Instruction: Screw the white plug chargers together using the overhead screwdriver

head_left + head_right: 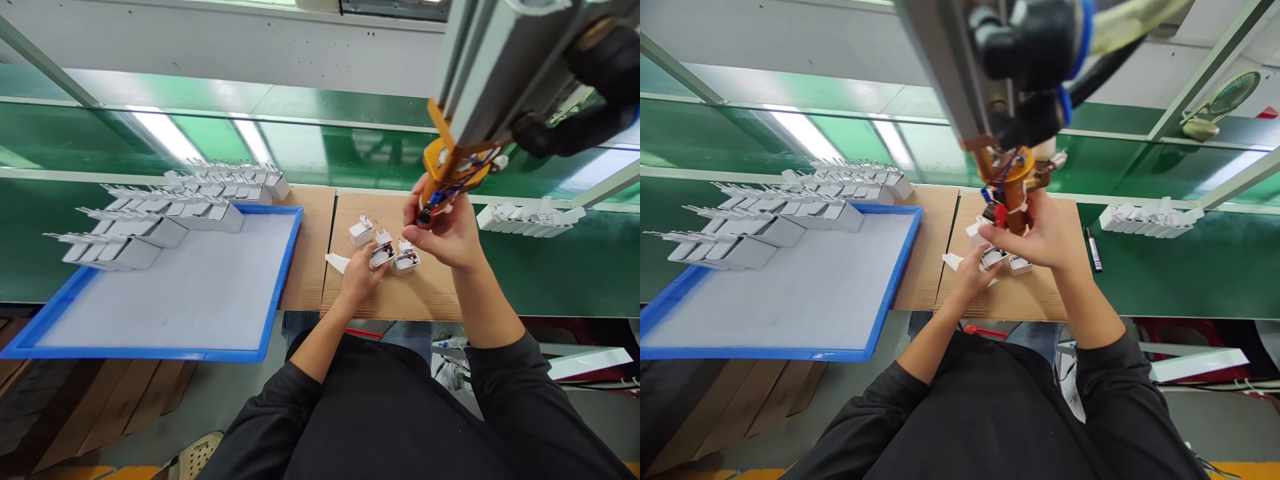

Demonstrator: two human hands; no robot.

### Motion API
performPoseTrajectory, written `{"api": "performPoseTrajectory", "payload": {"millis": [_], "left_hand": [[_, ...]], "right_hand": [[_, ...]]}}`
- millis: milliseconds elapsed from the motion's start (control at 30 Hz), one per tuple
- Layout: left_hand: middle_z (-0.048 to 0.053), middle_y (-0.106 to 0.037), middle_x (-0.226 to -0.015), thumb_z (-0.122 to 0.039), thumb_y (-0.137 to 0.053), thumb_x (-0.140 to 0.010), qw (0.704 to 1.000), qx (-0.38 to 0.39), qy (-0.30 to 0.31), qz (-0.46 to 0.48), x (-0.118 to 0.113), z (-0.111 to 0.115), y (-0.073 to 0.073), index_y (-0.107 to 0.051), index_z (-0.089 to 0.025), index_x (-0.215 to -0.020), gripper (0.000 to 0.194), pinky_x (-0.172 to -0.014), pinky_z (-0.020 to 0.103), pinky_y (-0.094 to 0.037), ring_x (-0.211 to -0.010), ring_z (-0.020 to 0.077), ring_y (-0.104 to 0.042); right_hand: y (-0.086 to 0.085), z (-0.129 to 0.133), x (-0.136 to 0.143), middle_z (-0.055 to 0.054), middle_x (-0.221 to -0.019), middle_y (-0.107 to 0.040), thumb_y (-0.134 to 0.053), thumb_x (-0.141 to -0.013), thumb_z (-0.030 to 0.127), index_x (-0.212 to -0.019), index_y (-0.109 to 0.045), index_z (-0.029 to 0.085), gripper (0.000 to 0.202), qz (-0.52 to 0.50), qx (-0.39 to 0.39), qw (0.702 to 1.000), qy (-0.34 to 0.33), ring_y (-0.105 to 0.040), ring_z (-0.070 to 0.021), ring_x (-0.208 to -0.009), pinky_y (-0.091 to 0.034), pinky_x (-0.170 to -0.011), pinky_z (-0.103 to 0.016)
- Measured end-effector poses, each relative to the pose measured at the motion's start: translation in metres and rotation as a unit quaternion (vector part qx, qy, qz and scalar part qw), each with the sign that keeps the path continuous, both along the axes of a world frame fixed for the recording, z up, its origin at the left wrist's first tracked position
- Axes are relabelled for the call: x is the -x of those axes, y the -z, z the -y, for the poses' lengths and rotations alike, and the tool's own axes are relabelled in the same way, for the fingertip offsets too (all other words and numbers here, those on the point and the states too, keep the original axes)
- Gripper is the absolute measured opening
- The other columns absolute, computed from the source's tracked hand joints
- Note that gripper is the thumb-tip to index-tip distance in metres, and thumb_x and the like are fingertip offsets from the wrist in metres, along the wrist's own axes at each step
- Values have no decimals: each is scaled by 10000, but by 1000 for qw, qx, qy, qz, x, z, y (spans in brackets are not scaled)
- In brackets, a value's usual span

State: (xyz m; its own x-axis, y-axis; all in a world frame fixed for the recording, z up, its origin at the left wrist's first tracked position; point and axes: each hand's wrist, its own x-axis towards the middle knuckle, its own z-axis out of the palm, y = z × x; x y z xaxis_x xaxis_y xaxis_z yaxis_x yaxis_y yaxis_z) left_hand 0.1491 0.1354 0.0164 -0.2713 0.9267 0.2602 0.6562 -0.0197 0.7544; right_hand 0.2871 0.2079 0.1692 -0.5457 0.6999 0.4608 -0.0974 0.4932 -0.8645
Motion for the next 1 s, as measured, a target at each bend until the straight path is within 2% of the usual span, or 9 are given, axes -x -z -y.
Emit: {"api": "performPoseTrajectory", "payload": {"millis": [100, 200, 433, 567, 733, 833, 1000], "left_hand": [[72, -721, -968, -316, -719, -846, 999, -3, 16, 36, -5, 4, -6, -593, -192, -1239, 431, -778, 320, -499, -862, 226, -663], [46, -701, -894, -330, -726, -836, 999, -12, 16, 50, -10, 8, -10, -602, -197, -1223, 428, -731, 298, -486, -781, 199, -636], [36, -680, -854, -320, -740, -821, 997, -55, 14, 42, -11, 7, -14, -627, -205, -1159, 374, -751, 301, -483, -779, 192, -611], [34, -673, -843, -313, -745, -813, 998, -49, 7, 47, -11, 9, -19, -620, -202, -1165, 390, -742, 300, -486, -785, 199, -619], [39, -677, -859, -338, -735, -819, 997, -29, 9, 67, -13, 12, -25, -617, -194, -1166, 393, -753, 307, -490, -787, 201, -622], [42, -684, -871, -345, -734, -820, 997, -23, 5, 78, -14, 12, -27, -616, -204, -1166, 392, -760, 310, -493, -790, 203, -629], [41, -695, -879, -338, -742, -816, 996, -27, 1, 80, -15, 13, -28, -613, -219, -1175, 399, -754, 310, -498, -796, 209, -643]], "right_hand": [[-5, 9, 12, 46, -716, -512, -813, -683, 604, -1002, -495, 267, 562, -18, 0, 998, -54, -493, -100, -568, -435, -482, -271], [-6, 13, 18, 58, -708, -504, -811, -684, 602, -978, -465, 262, 568, -21, 9, 997, -76, -472, -87, -548, -411, -466, -254], [-7, 13, 17, 50, -724, -514, -817, -680, 591, -976, -454, 246, 582, -8, 12, 997, -75, -519, -105, -606, -440, -515, -264], [-6, 14, 16, 38, -751, -529, -811, -687, 593, -977, -446, 242, 583, -8, 16, 998, -68, -562, -122, -659, -463, -540, -271], [-5, 14, 16, 53, -713, -497, -819, -673, 592, -981, -444, 250, 594, -14, 26, 998, -64, -514, -109, -613, -437, -527, -262], [-7, 15, 17, 47, -711, -500, -839, -635, 596, -965, -456, 255, 610, -9, 41, 998, -55, -530, -122, -624, -448, -528, -269], [-10, 18, 18, 47, -703, -509, -836, -641, 578, -915, -456, 247, 574, -25, 43, 997, -51, -515, -106, -595, -462, -525, -268]]}}
